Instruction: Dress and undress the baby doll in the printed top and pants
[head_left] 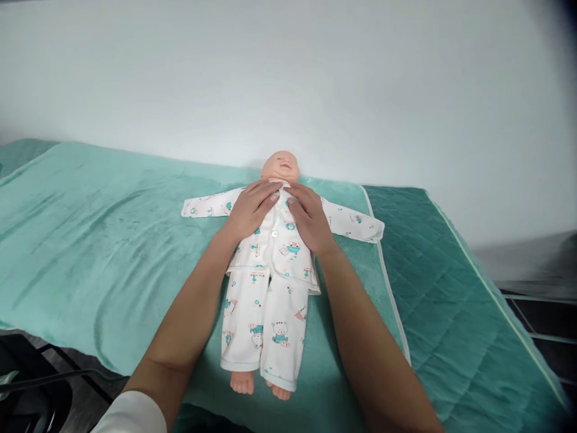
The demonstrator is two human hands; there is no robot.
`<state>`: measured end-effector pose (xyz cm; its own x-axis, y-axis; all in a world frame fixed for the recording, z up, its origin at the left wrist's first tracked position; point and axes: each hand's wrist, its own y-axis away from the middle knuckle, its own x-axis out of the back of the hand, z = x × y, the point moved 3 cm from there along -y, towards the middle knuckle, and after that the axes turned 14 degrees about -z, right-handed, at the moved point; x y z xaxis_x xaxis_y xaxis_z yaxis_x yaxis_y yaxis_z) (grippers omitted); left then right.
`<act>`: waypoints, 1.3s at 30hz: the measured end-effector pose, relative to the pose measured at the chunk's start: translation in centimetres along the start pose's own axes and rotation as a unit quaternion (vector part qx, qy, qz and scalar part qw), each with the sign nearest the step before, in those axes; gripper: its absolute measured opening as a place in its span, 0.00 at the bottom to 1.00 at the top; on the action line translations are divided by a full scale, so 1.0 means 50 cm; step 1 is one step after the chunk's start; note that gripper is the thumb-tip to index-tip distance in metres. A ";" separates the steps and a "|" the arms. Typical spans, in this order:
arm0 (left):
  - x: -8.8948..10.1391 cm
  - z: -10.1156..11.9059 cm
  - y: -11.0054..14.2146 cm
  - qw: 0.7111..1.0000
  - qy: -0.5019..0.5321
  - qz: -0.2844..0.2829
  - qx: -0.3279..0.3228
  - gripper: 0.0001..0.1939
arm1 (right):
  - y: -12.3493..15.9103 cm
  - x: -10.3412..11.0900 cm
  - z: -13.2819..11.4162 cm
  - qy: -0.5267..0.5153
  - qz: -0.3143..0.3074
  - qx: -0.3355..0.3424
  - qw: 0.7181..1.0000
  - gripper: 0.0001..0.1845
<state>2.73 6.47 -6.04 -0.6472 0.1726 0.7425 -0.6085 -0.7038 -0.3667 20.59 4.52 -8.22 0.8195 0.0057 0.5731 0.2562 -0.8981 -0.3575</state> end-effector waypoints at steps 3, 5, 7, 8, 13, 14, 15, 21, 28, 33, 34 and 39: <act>0.000 0.000 0.001 1.000 -0.002 0.004 0.007 0.26 | 0.001 0.002 -0.003 -0.001 0.005 -0.003 1.000 0.23; -0.001 -0.002 0.001 1.000 0.003 0.004 0.016 0.26 | 0.001 0.002 -0.004 -0.001 0.005 -0.004 1.000 0.23; -0.002 -0.004 0.001 1.000 0.009 0.002 0.029 0.26 | 0.001 0.002 -0.005 0.000 0.000 -0.007 1.000 0.24; -0.003 -0.006 0.001 0.999 0.010 0.001 0.035 0.26 | 0.001 0.002 -0.005 -0.001 -0.005 -0.009 1.000 0.25; -0.004 -0.007 0.002 0.999 0.003 -0.011 0.032 0.25 | -0.001 0.004 0.003 -0.010 -0.037 -0.016 0.999 0.27; -0.003 -0.007 0.002 0.999 0.002 -0.012 0.030 0.25 | -0.001 0.004 0.006 -0.015 -0.042 -0.017 0.999 0.28; -0.003 -0.007 0.002 0.999 0.002 -0.013 0.030 0.25 | -0.001 0.003 0.009 -0.022 -0.045 -0.018 0.999 0.28; -0.002 -0.006 0.005 0.999 -0.007 -0.017 0.032 0.25 | 0.005 0.001 0.018 -0.097 -0.024 -0.023 0.995 0.25; -0.003 -0.006 0.005 0.999 -0.020 -0.020 0.028 0.26 | 0.003 0.003 0.012 -0.051 -0.031 0.000 0.998 0.25; -0.003 -0.008 0.007 0.999 -0.016 -0.024 0.019 0.26 | 0.004 -0.002 0.016 -0.073 -0.018 -0.009 0.997 0.26; -0.003 -0.008 0.007 0.999 -0.016 -0.026 0.021 0.26 | 0.005 -0.002 0.017 -0.086 -0.013 -0.013 0.996 0.27; -0.002 -0.003 0.006 0.999 -0.016 -0.030 0.025 0.26 | 0.008 -0.003 0.016 -0.098 -0.017 -0.022 0.995 0.28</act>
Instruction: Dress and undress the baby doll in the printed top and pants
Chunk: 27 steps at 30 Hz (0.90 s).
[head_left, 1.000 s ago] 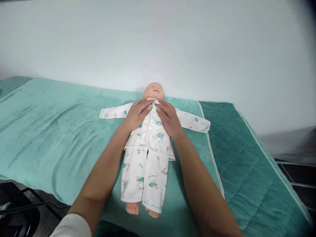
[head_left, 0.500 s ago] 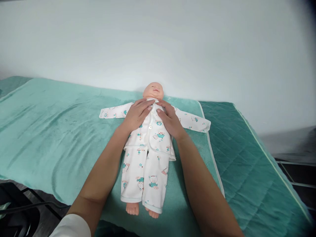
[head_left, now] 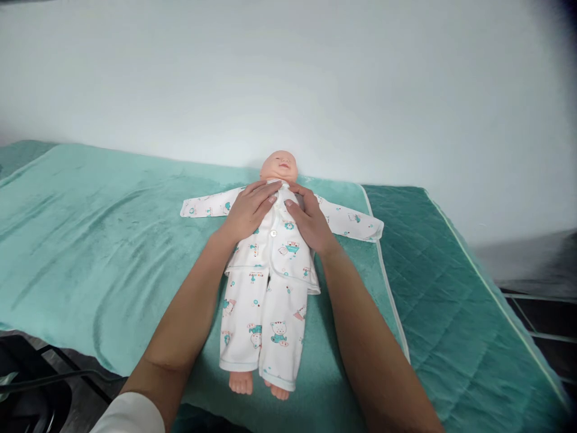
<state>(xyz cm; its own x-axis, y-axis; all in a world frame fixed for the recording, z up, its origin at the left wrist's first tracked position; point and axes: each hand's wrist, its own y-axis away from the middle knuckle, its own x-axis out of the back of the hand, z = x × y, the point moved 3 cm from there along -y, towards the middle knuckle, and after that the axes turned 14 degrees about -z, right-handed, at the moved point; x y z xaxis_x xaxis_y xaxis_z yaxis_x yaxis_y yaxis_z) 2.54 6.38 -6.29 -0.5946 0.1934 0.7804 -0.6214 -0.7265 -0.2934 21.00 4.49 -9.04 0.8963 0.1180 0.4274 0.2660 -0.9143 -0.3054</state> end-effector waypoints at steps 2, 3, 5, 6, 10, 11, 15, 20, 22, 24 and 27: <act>0.001 0.003 -0.001 1.000 0.000 0.007 -0.007 0.26 | 0.000 0.001 -0.002 0.009 -0.006 0.000 1.000 0.28; 0.001 0.004 -0.002 1.000 0.000 0.012 -0.010 0.25 | 0.000 0.001 -0.003 0.013 -0.007 0.003 1.000 0.29; 0.002 0.004 -0.003 1.000 0.001 0.020 -0.014 0.24 | 0.000 0.001 -0.004 0.017 -0.005 0.006 1.000 0.30; 0.002 0.005 -0.004 1.000 0.001 0.021 -0.015 0.24 | 0.000 0.001 -0.004 0.019 -0.005 0.006 1.000 0.30; 0.001 0.004 -0.004 1.000 -0.002 0.023 -0.020 0.23 | -0.001 0.000 -0.002 0.024 -0.002 0.004 1.000 0.31; 0.001 0.004 -0.003 1.000 -0.004 0.024 -0.019 0.23 | 0.000 0.000 -0.002 0.025 0.000 0.005 1.000 0.31; 0.001 0.002 -0.001 0.999 -0.010 0.031 -0.004 0.24 | 0.002 0.000 -0.008 0.033 0.015 0.007 0.999 0.30; 0.001 0.000 0.000 0.999 -0.004 0.033 -0.003 0.24 | 0.009 -0.001 -0.018 0.015 0.044 0.008 0.999 0.28; 0.000 0.000 -0.002 0.999 0.002 0.032 -0.002 0.23 | 0.010 -0.002 -0.019 0.002 0.045 0.004 0.999 0.28; 0.000 0.001 -0.007 0.999 0.023 0.041 0.008 0.21 | 0.010 -0.004 -0.019 -0.004 0.045 0.008 0.999 0.27; 0.004 0.004 -0.020 0.991 0.096 0.077 0.057 0.17 | 0.009 -0.005 -0.019 0.000 0.046 0.015 0.999 0.28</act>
<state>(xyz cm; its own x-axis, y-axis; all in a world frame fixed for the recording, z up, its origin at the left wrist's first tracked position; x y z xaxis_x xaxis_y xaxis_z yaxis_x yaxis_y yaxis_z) 3.15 7.02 -5.75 -0.7709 0.1886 0.6084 -0.4608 -0.8246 -0.3283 20.56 3.70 -8.47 0.9173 0.0347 0.3966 0.1937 -0.9093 -0.3684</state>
